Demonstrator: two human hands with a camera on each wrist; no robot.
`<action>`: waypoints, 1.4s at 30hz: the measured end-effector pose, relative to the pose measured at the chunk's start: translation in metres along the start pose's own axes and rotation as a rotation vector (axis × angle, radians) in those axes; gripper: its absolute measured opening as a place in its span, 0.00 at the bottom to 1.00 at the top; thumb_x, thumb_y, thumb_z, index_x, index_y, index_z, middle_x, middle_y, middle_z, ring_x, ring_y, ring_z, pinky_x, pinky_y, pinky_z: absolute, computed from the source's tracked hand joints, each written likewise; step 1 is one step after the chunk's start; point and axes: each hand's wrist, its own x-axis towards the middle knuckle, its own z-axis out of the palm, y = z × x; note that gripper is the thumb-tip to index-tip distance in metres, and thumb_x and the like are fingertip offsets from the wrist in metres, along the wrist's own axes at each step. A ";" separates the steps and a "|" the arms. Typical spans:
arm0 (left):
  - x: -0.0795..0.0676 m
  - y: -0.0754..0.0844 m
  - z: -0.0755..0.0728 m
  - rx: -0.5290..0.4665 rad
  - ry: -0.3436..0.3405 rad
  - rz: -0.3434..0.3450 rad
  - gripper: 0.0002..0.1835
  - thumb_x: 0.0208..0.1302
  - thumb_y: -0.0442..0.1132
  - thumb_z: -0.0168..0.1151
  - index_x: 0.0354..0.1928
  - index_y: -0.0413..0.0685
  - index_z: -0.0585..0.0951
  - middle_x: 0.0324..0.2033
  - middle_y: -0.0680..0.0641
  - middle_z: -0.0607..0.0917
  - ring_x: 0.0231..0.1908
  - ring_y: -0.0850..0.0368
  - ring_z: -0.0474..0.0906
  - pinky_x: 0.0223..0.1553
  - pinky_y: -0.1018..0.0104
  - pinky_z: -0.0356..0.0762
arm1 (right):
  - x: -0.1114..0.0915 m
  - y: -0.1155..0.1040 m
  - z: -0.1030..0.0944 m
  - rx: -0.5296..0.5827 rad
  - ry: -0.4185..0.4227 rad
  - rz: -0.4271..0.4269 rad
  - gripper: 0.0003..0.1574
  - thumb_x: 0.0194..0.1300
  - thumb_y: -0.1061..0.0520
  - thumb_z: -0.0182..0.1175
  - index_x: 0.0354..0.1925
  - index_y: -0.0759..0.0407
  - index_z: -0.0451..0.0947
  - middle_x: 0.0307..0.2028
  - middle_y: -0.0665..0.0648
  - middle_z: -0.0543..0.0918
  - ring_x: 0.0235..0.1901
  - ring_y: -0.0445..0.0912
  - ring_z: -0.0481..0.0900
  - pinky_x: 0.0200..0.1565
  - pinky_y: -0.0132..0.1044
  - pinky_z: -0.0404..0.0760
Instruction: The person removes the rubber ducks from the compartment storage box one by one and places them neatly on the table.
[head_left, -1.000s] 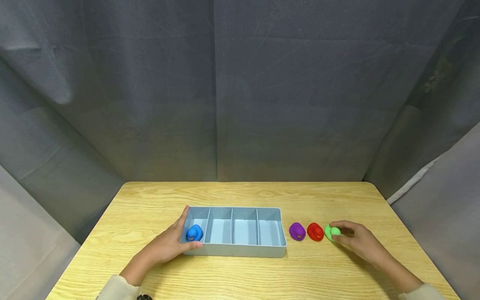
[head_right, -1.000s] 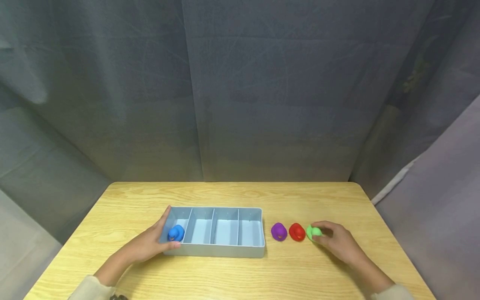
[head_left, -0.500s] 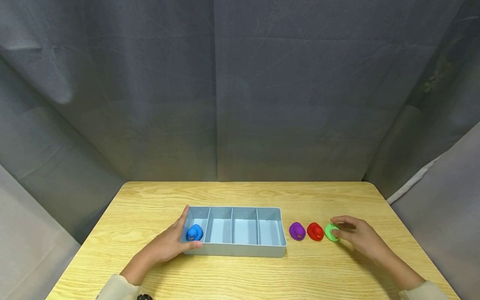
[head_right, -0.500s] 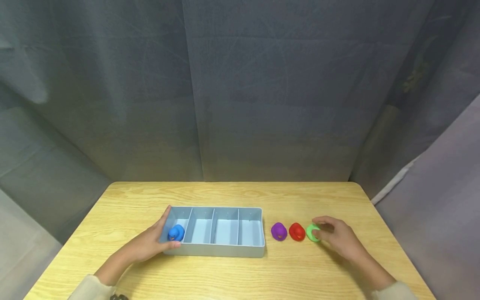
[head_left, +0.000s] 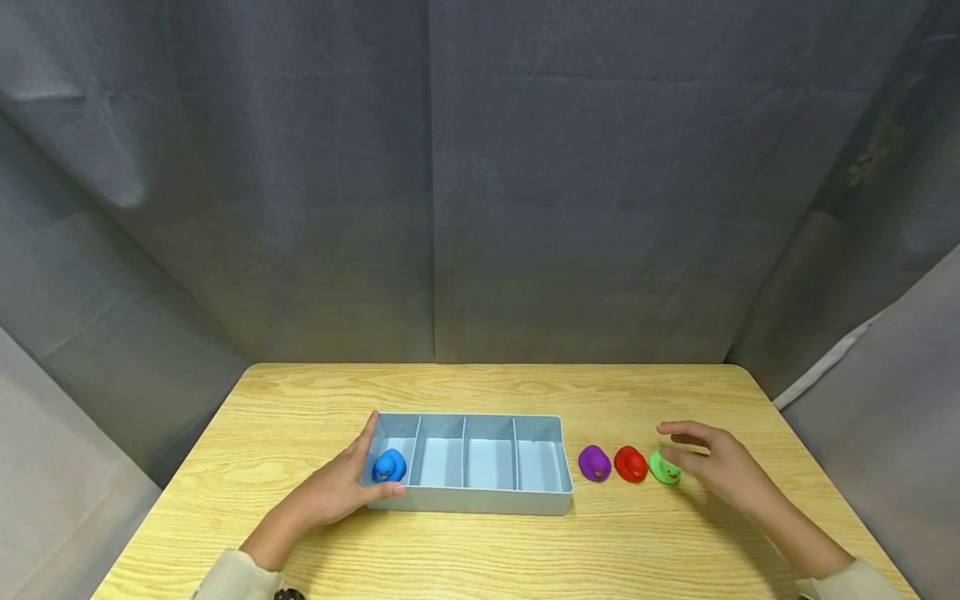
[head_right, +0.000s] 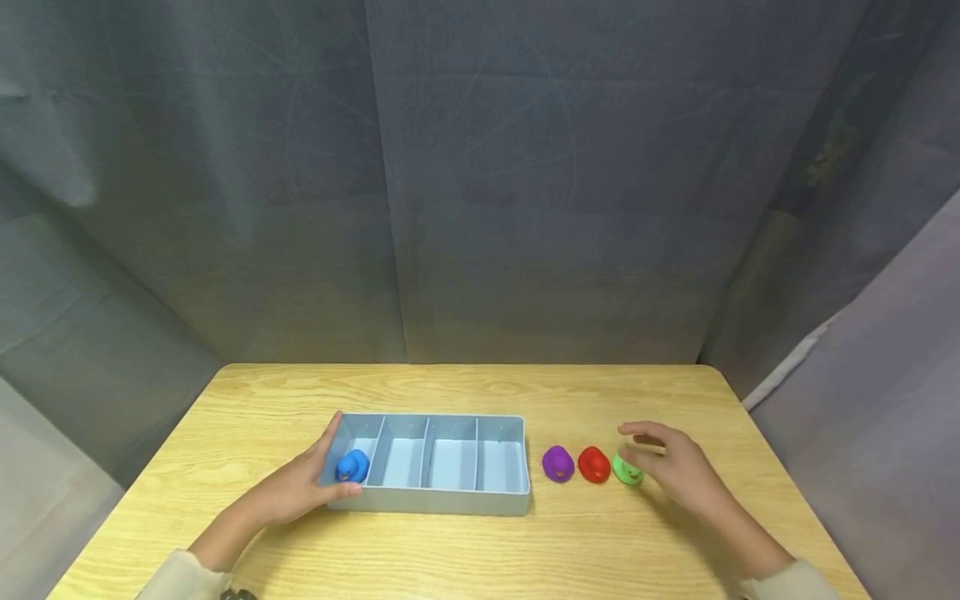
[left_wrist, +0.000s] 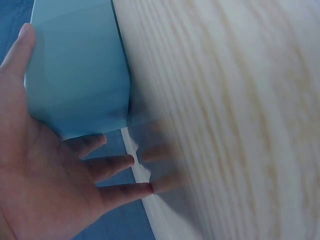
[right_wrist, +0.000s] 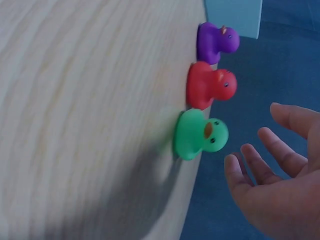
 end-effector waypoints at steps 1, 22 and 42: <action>0.000 0.000 0.000 0.000 0.000 0.000 0.66 0.61 0.69 0.67 0.83 0.61 0.29 0.81 0.34 0.45 0.77 0.30 0.50 0.72 0.32 0.56 | 0.000 -0.002 0.000 -0.002 0.001 -0.003 0.28 0.72 0.49 0.67 0.63 0.62 0.79 0.60 0.65 0.83 0.61 0.66 0.79 0.53 0.43 0.80; 0.001 -0.001 0.000 0.000 0.001 0.001 0.66 0.62 0.69 0.67 0.82 0.63 0.28 0.81 0.35 0.44 0.77 0.29 0.51 0.72 0.31 0.57 | 0.007 -0.056 0.020 0.177 -0.033 -0.035 0.27 0.70 0.53 0.69 0.63 0.62 0.79 0.60 0.64 0.82 0.59 0.60 0.82 0.56 0.47 0.84; 0.001 0.000 0.001 0.004 0.004 -0.002 0.66 0.61 0.70 0.67 0.82 0.63 0.29 0.81 0.34 0.45 0.76 0.28 0.53 0.71 0.32 0.58 | 0.013 -0.089 0.051 0.377 -0.144 -0.099 0.28 0.70 0.59 0.67 0.65 0.67 0.76 0.64 0.70 0.76 0.55 0.62 0.85 0.50 0.38 0.86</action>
